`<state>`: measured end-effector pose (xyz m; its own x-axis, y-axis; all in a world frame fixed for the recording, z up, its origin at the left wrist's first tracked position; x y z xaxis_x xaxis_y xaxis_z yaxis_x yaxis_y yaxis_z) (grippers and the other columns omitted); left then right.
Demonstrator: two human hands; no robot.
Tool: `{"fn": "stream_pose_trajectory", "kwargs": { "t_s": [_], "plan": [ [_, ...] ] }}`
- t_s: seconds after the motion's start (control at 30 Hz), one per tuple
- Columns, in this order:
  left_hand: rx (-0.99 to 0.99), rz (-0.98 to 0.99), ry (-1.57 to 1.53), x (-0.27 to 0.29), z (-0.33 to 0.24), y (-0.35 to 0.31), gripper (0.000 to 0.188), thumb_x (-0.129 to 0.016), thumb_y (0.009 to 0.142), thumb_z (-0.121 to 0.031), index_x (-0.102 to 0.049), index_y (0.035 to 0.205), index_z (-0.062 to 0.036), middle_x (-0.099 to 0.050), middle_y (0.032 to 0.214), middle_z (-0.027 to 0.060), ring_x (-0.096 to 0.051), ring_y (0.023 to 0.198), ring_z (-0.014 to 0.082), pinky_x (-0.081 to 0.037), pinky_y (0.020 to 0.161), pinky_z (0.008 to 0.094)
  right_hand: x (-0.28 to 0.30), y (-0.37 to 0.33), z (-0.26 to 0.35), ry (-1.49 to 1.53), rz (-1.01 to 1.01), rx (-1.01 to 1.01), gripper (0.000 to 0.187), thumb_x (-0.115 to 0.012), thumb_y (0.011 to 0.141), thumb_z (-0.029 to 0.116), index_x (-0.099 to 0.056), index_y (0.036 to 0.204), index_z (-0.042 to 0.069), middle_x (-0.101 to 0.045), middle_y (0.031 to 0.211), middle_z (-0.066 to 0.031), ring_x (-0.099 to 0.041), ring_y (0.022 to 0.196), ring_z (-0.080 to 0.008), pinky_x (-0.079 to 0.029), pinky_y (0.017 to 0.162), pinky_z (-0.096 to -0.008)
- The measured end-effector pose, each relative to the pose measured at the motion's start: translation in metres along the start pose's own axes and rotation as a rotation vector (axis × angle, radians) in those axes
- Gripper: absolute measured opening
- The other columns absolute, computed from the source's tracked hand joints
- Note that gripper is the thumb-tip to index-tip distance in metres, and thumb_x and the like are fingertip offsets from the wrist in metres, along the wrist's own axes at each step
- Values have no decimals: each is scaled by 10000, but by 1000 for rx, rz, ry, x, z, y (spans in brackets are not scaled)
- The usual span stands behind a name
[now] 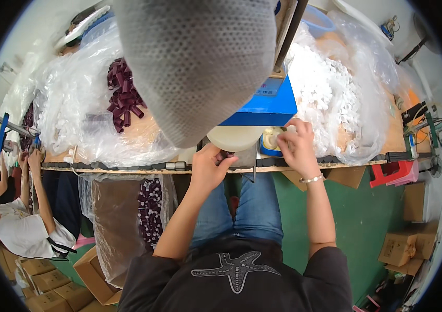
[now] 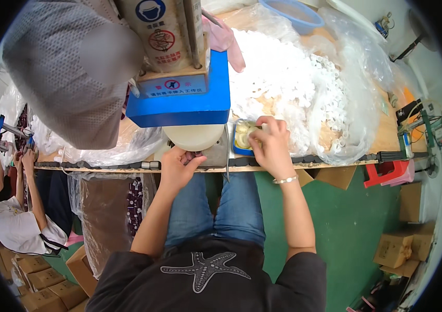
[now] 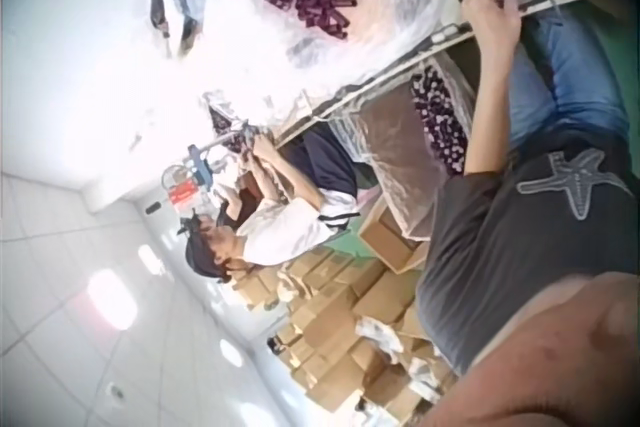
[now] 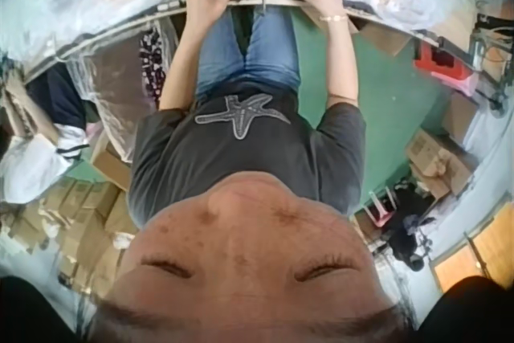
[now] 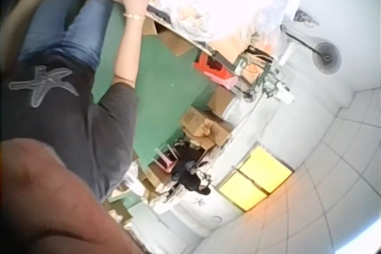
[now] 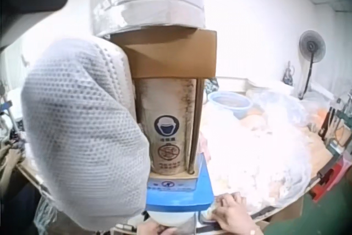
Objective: The person assembles cosmetic containers by applying lubricant to white caps, inserting them into tubes, and pressing the components together using a tabletop press machine.
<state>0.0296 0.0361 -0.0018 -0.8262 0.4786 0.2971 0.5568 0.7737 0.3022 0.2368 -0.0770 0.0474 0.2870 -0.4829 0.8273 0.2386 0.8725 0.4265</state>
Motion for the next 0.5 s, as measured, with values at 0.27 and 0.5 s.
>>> {"fn": "stream_pose_trajectory", "kwargs": {
  "t_s": [0.27, 0.5],
  "plan": [
    [-16, 4, 9, 0, 1, 1, 293, -765, 703, -59, -658, 973, -22, -628, 767, 77, -558, 598, 166, -462, 568, 299, -52, 0, 56, 1362, -110, -252, 167, -657, 845, -48, -607, 1000, -12, -646, 927, -35, -593, 780, -43, -481, 668, -179],
    [-33, -15, -13, -1, 2, 1, 311, -709, 680, 16, -641, 981, -19, -613, 780, 120, -564, 613, 218, -462, 575, 313, -57, 10, 76, 1074, -94, -194, 225, -710, 768, -24, -622, 972, 11, -608, 721, 29, -510, 608, -14, -411, 530, -182]
  ]
}}
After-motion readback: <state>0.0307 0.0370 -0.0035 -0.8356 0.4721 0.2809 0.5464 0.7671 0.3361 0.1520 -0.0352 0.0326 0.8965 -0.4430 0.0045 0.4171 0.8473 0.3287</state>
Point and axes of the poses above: each hand's wrist, its own y-axis towards the middle knuckle, its own x-axis out of the back of the hand, z = x × y, the point moved 4 cm from there along y, towards the middle knuckle
